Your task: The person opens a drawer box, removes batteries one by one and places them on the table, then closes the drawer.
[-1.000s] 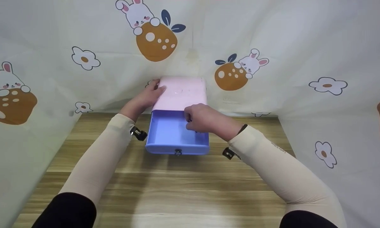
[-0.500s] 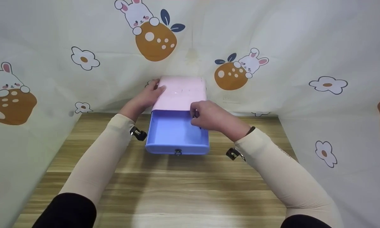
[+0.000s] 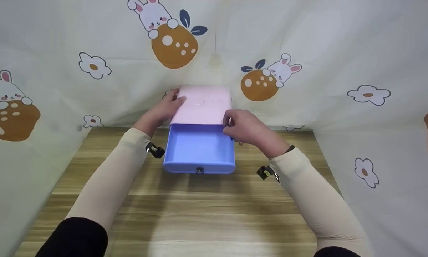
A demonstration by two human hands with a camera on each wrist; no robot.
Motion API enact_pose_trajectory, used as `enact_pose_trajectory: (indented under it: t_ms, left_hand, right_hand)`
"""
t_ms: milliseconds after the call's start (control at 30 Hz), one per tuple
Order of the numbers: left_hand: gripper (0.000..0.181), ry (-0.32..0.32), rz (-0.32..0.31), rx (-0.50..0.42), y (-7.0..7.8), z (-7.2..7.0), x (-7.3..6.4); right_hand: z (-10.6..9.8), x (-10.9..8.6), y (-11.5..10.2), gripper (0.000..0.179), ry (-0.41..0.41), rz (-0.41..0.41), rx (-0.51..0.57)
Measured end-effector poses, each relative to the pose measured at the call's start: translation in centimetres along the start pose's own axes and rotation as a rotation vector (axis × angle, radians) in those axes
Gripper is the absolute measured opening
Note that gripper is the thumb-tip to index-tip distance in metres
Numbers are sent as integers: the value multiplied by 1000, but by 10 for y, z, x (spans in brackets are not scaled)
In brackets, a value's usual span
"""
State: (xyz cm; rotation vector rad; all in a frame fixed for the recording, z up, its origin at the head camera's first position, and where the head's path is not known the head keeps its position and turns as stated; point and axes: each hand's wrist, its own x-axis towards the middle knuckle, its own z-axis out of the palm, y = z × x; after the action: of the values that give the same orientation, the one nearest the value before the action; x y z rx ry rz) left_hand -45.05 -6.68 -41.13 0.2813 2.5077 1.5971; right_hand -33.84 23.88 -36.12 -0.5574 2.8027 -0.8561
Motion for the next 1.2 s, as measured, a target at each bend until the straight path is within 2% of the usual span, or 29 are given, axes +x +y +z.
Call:
enact_pose_trajectory:
  t_ms: [200,600,1200]
  left_hand:
    - [76,-8,-16,-8,1,0,-1]
    - [76,-11,3,-15,0,1,0]
    - [76,-13,-10,5,0,0,-1]
  right_hand:
    - [-1,2,14,16,34,23,31]
    - [3,8,43,10,117,55,56]
    - [15,24,81,13,132,90,101]
